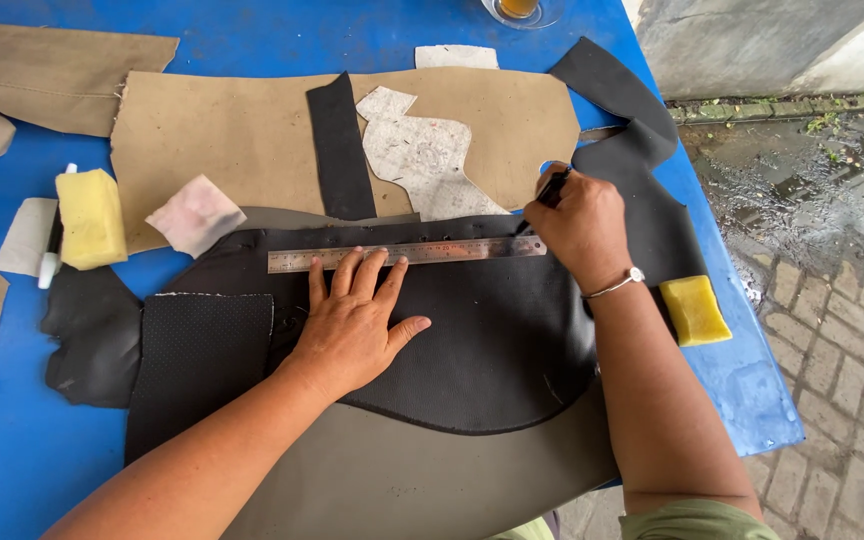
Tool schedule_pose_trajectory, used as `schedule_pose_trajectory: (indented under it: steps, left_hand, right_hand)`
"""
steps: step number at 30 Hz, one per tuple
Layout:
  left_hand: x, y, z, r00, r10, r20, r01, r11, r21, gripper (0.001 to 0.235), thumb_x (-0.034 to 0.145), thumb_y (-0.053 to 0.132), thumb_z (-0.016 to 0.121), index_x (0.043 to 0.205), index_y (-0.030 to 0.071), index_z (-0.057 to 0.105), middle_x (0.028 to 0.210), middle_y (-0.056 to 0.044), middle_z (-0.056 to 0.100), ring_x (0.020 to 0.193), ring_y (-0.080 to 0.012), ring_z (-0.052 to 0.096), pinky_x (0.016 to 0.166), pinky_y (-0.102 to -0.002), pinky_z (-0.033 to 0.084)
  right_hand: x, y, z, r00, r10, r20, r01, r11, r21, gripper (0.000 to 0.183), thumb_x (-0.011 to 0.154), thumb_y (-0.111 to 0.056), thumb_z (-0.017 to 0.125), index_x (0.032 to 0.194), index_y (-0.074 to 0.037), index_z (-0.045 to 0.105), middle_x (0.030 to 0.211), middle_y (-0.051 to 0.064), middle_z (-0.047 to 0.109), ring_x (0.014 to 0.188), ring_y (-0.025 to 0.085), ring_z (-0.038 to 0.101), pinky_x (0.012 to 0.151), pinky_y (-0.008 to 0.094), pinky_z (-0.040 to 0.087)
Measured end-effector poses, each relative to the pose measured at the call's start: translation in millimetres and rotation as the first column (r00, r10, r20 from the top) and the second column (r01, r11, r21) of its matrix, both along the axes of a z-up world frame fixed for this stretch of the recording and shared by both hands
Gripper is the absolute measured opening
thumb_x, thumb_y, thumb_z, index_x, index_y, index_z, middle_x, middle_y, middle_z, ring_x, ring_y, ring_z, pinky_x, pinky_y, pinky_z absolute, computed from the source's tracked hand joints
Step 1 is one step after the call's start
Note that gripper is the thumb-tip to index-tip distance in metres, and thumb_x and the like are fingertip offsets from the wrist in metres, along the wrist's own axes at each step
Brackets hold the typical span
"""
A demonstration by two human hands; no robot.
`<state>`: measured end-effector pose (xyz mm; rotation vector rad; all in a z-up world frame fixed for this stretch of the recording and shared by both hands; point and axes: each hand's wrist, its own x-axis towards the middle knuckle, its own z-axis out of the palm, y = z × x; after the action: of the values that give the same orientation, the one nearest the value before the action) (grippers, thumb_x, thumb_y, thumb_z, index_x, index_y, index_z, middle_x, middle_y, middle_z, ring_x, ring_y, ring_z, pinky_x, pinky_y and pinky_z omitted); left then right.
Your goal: Cutting a piece of leather with scissors and marking a line using a ruler and pen
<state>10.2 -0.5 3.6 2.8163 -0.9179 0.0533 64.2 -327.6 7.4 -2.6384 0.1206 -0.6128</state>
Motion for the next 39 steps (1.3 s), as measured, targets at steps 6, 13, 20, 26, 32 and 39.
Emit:
schedule_pose_trajectory:
  steps: [6,13,20,26,32,39]
  left_hand:
    - [1,1,0,0.999,-0.042,0.015,0.042,0.999,-0.014,0.078,0.1,0.067,0.038,0.155,0.012,0.041,0.153,-0.015,0.041,0.143,-0.0397,0.03,0.111,-0.072,0.013]
    - [2,2,0,0.996,-0.085,0.025,0.086,0.996,-0.028,0.079,0.101,0.067,0.037,0.153,0.007,0.04,0.156,-0.014,0.039,0.143,-0.0382,0.032,0.113,-0.068,0.016]
    - [4,2,-10,0.989,-0.116,0.095,0.123,0.99,-0.07,0.081,0.098,0.068,0.043,0.148,0.004,0.048,0.149,-0.02,0.043,0.141,-0.0402,0.037,0.113,-0.061,0.026]
    - [5,2,-16,0.988,-0.095,0.125,0.103,0.993,-0.054,0.08,0.097,0.069,0.043,0.149,0.009,0.049,0.14,-0.017,0.044,0.139,-0.0388,0.037,0.113,-0.061,0.027]
    - [1,2,-12,0.994,-0.079,0.073,0.083,0.995,-0.058,0.078,0.098,0.068,0.041,0.15,0.01,0.047,0.141,-0.016,0.044,0.14,-0.038,0.035,0.113,-0.064,0.021]
    - [3,2,-12,0.996,-0.068,0.057,0.073,0.994,-0.077,0.077,0.098,0.068,0.042,0.15,0.011,0.048,0.141,-0.016,0.045,0.14,-0.0375,0.035,0.113,-0.064,0.02]
  right_hand:
    - [-6,3,10,0.998,-0.015,0.06,0.021,0.995,-0.096,0.013,0.066,-0.013,0.07,0.077,-0.012,0.064,0.06,0.009,0.062,0.062,0.037,0.067,0.063,0.044,0.055]
    - [-1,-6,-4,0.998,0.029,0.048,-0.028,1.0,-0.01,0.013,0.069,-0.014,0.074,0.079,-0.014,0.066,0.061,0.008,0.065,0.065,0.035,0.07,0.065,0.043,0.056]
    - [-4,15,6,0.997,0.015,0.07,-0.008,0.995,-0.096,0.016,0.066,-0.018,0.074,0.079,-0.015,0.065,0.062,0.01,0.063,0.065,0.036,0.069,0.064,0.045,0.055]
    - [2,-9,-7,0.999,-0.026,0.034,0.027,0.999,-0.022,0.012,0.068,-0.019,0.071,0.076,-0.014,0.064,0.06,0.011,0.061,0.066,0.038,0.068,0.064,0.047,0.054]
    - [-9,18,7,0.997,0.066,0.045,-0.068,0.997,0.034,0.014,0.07,-0.018,0.074,0.082,-0.015,0.067,0.064,0.011,0.063,0.069,0.037,0.068,0.066,0.044,0.053]
    - [-15,88,9,0.972,0.233,0.018,-0.214,0.855,0.473,0.014,0.074,-0.015,0.077,0.086,-0.022,0.073,0.068,0.003,0.071,0.071,0.023,0.072,0.069,0.03,0.054]
